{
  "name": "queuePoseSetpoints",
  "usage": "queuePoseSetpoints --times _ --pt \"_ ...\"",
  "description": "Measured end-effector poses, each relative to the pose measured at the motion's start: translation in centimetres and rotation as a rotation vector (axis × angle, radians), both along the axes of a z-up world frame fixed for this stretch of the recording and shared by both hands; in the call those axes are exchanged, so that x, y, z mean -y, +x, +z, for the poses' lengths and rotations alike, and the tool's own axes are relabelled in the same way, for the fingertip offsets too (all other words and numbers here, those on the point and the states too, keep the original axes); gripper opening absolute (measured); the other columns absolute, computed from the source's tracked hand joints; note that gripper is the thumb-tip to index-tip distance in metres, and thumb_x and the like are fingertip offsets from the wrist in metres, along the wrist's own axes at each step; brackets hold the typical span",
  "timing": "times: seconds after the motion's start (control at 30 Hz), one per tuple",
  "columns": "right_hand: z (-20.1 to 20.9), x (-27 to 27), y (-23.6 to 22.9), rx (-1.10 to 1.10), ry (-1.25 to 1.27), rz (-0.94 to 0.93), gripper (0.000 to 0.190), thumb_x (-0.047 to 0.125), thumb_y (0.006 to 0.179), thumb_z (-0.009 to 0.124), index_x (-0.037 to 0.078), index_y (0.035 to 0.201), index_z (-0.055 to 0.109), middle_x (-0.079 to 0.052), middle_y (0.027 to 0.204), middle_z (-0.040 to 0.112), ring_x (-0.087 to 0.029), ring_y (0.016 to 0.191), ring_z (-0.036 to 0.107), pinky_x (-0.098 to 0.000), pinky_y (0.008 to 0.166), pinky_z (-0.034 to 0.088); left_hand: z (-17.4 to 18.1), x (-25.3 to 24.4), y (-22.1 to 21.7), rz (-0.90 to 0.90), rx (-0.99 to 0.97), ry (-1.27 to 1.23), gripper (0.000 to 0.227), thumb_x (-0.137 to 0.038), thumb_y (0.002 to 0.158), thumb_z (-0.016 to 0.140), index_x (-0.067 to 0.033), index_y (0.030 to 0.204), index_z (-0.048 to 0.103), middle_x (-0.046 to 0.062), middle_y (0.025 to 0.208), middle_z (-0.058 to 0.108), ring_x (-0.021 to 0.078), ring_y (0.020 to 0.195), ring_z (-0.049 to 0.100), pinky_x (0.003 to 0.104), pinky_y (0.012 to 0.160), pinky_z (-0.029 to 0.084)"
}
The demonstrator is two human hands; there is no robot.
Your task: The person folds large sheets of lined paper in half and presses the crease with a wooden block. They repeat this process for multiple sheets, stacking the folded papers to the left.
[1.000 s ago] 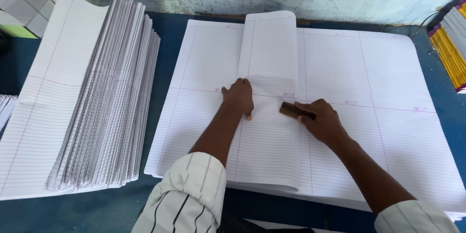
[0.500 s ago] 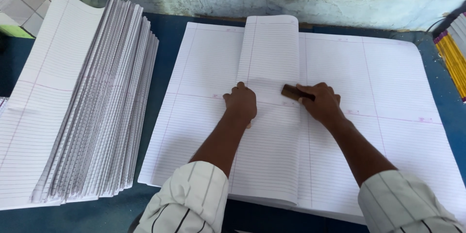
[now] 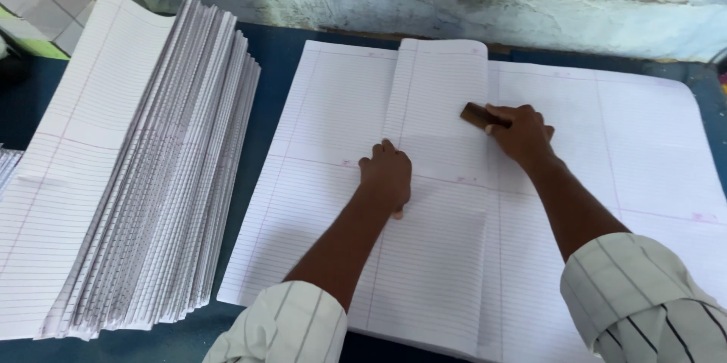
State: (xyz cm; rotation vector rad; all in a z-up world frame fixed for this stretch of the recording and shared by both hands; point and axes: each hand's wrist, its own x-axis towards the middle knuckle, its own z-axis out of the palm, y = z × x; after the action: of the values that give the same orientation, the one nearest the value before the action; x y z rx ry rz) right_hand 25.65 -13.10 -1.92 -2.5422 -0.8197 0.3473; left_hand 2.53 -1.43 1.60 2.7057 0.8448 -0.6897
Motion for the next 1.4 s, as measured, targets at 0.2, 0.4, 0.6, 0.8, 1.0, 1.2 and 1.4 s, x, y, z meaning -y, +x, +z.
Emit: queuePoseSetpoints --times 0.2,0.4,0.6,0.8,1.0,1.2,1.4 --pt "-1.4 -2.3 3.7 0.012 0.07 -0.003 0.043 0.023 0.092 0.076 0.029 0.134 0.07 -0.003 0.122 0.074 -0.024 0.119 0.063 -0.0494 0.109 0.035 0.1 -0.1 0.1 -0.054 -0.012 0.024 0.101 -0.027 0.061 0.102 0.0077 0.141 0.05 0.028 0.165 0.021 0.0375 0.144 0.035 0.057 0.111 0.043" --pt "-2.8 -4.8 6.8 0.019 0.164 -0.042 0.043 0.022 0.091 0.078 0.026 0.133 0.07 -0.003 0.126 0.072 -0.024 0.121 0.062 -0.0503 0.115 0.033 -0.2 -0.5 0.2 -0.089 -0.039 0.037 0.108 -0.031 0.061 0.102 0.0084 0.144 0.045 0.03 0.164 0.021 0.0382 0.142 0.036 0.056 0.108 0.045" --pt "-2.9 -7.1 8.9 -0.002 0.171 -0.107 0.043 0.023 0.091 0.078 0.028 0.133 0.07 -0.002 0.128 0.071 -0.024 0.122 0.062 -0.0513 0.114 0.032 -0.5 -0.5 0.4 -0.115 -0.058 0.059 0.116 -0.034 0.06 0.103 0.0084 0.148 0.04 0.03 0.164 0.021 0.0376 0.141 0.037 0.055 0.107 0.045" --pt "-3.0 -8.6 10.2 0.017 0.168 -0.162 0.045 0.024 0.093 0.077 0.028 0.137 0.067 -0.007 0.128 0.07 -0.028 0.122 0.061 -0.0532 0.109 0.038 -0.7 -0.7 0.1 -0.117 -0.044 0.056 0.121 -0.034 0.059 0.102 0.008 0.151 0.036 0.03 0.164 0.02 0.0367 0.141 0.037 0.054 0.107 0.046" --pt "-3.4 -9.4 10.5 0.073 0.156 -0.176 0.045 0.025 0.094 0.077 0.027 0.138 0.067 -0.01 0.13 0.067 -0.032 0.122 0.059 -0.0545 0.107 0.038 -0.8 -0.5 0.1 -0.111 -0.034 0.058 0.12 -0.033 0.061 0.102 0.0069 0.152 0.034 0.029 0.164 0.019 0.0372 0.144 0.034 0.055 0.109 0.044" --pt "-3.3 -7.7 9.3 0.041 0.187 -0.101 0.046 0.023 0.093 0.076 0.027 0.138 0.067 -0.008 0.13 0.07 -0.029 0.121 0.063 -0.0526 0.11 0.037 -0.4 -0.4 0.0 -0.068 -0.027 0.02 0.121 -0.029 0.063 0.1 0.007 0.154 0.03 0.026 0.167 0.016 0.036 0.146 0.032 0.059 0.11 0.042" --pt "-2.7 -5.2 7.0 -0.015 0.174 -0.04 0.043 0.025 0.092 0.078 0.028 0.133 0.07 -0.006 0.129 0.071 -0.027 0.121 0.063 -0.0498 0.113 0.035 0.4 -0.2 0.1 -0.053 -0.084 0.014 0.116 -0.028 0.065 0.1 0.0034 0.155 0.032 0.023 0.169 0.012 0.0351 0.148 0.029 0.074 0.113 0.03"
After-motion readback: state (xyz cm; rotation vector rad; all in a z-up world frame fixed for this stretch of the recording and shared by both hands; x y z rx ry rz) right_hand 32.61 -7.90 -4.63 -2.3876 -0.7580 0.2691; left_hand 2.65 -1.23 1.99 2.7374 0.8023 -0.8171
